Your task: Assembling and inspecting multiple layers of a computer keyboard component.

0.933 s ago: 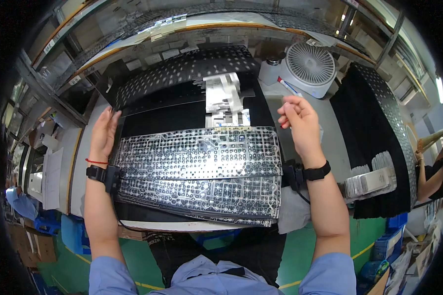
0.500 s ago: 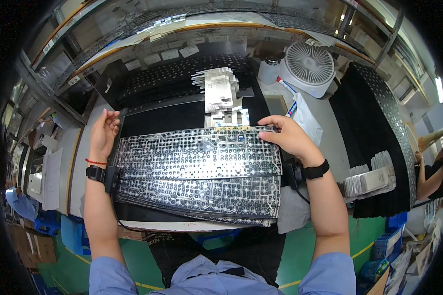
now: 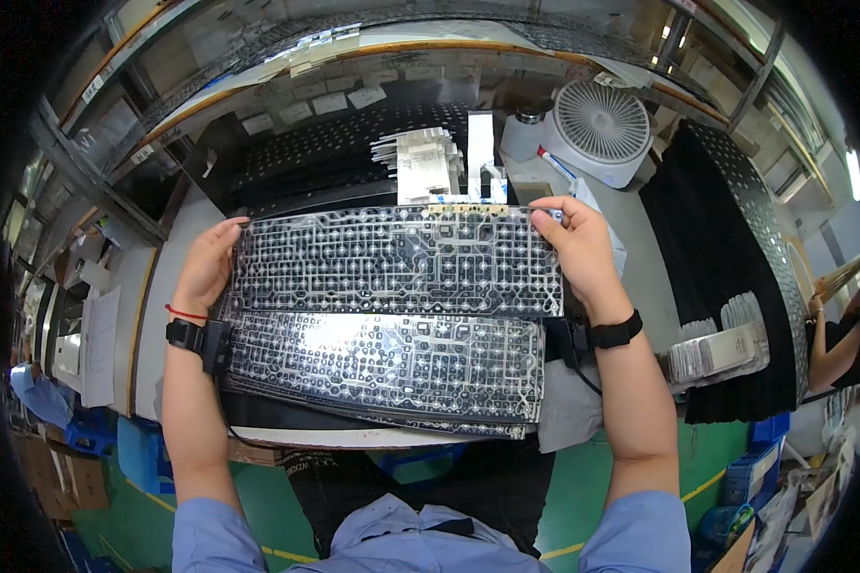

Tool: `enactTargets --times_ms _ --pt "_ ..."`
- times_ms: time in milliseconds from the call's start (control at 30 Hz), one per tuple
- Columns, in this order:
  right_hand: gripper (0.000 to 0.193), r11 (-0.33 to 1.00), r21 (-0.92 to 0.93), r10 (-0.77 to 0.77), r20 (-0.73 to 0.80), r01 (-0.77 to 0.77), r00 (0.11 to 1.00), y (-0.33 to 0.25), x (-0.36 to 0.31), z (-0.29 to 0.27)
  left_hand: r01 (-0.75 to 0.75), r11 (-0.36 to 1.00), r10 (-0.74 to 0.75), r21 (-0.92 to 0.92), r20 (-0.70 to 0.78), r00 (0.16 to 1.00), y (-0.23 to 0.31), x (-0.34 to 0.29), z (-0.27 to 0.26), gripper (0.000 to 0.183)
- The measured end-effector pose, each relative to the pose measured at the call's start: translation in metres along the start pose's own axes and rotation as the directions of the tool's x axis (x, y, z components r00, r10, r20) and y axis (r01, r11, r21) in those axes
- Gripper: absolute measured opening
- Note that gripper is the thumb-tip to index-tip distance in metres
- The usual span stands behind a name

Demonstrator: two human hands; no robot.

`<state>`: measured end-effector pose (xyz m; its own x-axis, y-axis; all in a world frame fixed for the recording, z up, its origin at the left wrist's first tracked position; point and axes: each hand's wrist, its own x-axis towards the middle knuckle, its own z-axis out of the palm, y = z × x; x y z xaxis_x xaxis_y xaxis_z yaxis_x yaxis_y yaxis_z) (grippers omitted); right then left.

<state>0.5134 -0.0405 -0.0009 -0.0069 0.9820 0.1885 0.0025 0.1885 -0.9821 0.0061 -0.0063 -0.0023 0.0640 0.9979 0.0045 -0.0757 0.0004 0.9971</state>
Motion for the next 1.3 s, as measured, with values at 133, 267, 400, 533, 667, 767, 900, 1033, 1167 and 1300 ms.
enactTargets --times_ms 133,267,400,533,667,767,900,1033,1167,1300 --pt "0.018 0.998 0.049 0.036 0.024 -0.037 0.999 -0.006 -0.002 0.005 0.029 0.999 -0.03 0.027 0.037 0.999 0.002 -0.002 -0.001 0.019" --pt "0.019 0.997 0.06 0.035 0.057 -0.039 0.998 -0.004 -0.002 0.006 0.057 0.997 -0.055 -0.044 0.041 0.998 0.003 -0.002 -0.001 0.013" --pt "0.017 0.997 -0.073 -0.035 0.011 0.036 0.999 0.004 0.0 0.001 0.02 0.995 -0.02 -0.094 -0.001 1.0 0.006 -0.005 0.008 0.013" --pt "0.015 0.965 -0.243 -0.106 -0.03 0.096 0.994 0.004 0.001 0.001 -0.037 0.999 0.035 -0.033 -0.065 0.997 0.013 -0.007 0.02 0.013" --pt "0.012 0.934 -0.327 -0.157 -0.015 0.144 0.987 0.002 0.001 0.002 -0.046 0.999 0.045 0.017 0.017 0.999 0.005 -0.004 0.003 0.014" --pt "0.009 0.943 -0.276 -0.2 -0.016 0.188 0.98 0.007 0.004 0.003 -0.036 0.999 0.034 0.039 0.07 0.997 -0.003 0.002 -0.01 0.016" --pt "0.007 0.982 -0.154 -0.11 -0.007 0.108 0.994 0.009 0.004 0.001 -0.022 1.0 0.022 -0.015 0.016 1.0 -0.004 0.002 -0.007 0.02" --pt "0.006 0.987 -0.143 -0.081 -0.039 0.075 0.996 0.007 0.003 0.0 -0.038 0.998 0.035 -0.052 -0.06 0.998 0.007 -0.005 0.016 0.022" --pt "0.008 0.999 -0.044 -0.009 -0.051 0.006 0.999 0.003 0.002 0.003 -0.012 0.995 0.012 0.099 0.001 1.0 0.01 -0.007 0.012 0.021" --pt "0.011 0.999 0.028 0.018 -0.025 -0.018 1.0 0.005 0.003 0.001 -0.055 0.994 0.05 0.091 0.053 0.997 -0.001 0.002 -0.001 0.02"
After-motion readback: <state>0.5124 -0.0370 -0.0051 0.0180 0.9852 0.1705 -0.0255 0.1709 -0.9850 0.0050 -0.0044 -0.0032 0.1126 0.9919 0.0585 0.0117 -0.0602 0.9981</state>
